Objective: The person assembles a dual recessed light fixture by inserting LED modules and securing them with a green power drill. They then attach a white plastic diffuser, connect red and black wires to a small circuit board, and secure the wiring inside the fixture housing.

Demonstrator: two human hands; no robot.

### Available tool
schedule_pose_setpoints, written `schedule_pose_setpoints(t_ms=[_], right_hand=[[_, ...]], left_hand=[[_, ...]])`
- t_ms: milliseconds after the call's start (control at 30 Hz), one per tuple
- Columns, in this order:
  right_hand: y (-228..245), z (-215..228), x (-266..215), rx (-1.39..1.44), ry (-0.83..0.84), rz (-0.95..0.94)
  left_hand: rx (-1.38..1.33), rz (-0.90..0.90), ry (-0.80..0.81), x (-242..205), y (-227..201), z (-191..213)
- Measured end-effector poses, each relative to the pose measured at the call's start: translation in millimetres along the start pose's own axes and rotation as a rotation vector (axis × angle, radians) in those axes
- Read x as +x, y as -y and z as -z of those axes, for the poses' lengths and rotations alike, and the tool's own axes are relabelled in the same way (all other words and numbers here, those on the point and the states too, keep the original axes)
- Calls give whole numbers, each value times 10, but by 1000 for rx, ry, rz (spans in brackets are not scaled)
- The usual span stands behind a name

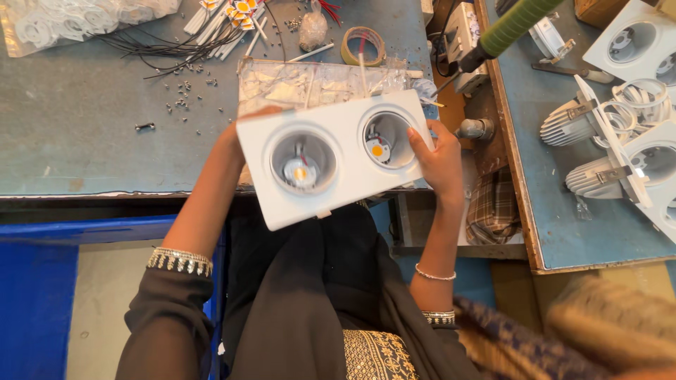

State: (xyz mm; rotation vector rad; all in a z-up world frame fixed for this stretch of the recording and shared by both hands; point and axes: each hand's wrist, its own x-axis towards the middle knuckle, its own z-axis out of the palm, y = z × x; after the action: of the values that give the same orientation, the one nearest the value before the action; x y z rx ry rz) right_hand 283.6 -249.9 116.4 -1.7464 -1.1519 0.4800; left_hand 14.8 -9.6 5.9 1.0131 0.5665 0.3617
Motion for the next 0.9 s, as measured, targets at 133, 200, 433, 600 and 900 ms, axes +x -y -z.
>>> schedule_pose_setpoints(t_ms=[133, 200, 433, 600, 900], right_hand=[[130, -20, -37, 17, 85, 6], [170, -49, -102, -25, 87, 52], [19, -105, -298, 121, -61, 3], [-254, -177, -258, 246, -224, -49], [-260, -216, -51, 50, -353, 4]], left_hand=[[55, 67, 27, -158, 152, -113], [-186, 64, 66, -298, 209, -111], [-355, -6, -64, -859, 215, -339], [-467, -250, 30, -656, 157, -367], [-373, -169, 148, 67, -49, -108]])
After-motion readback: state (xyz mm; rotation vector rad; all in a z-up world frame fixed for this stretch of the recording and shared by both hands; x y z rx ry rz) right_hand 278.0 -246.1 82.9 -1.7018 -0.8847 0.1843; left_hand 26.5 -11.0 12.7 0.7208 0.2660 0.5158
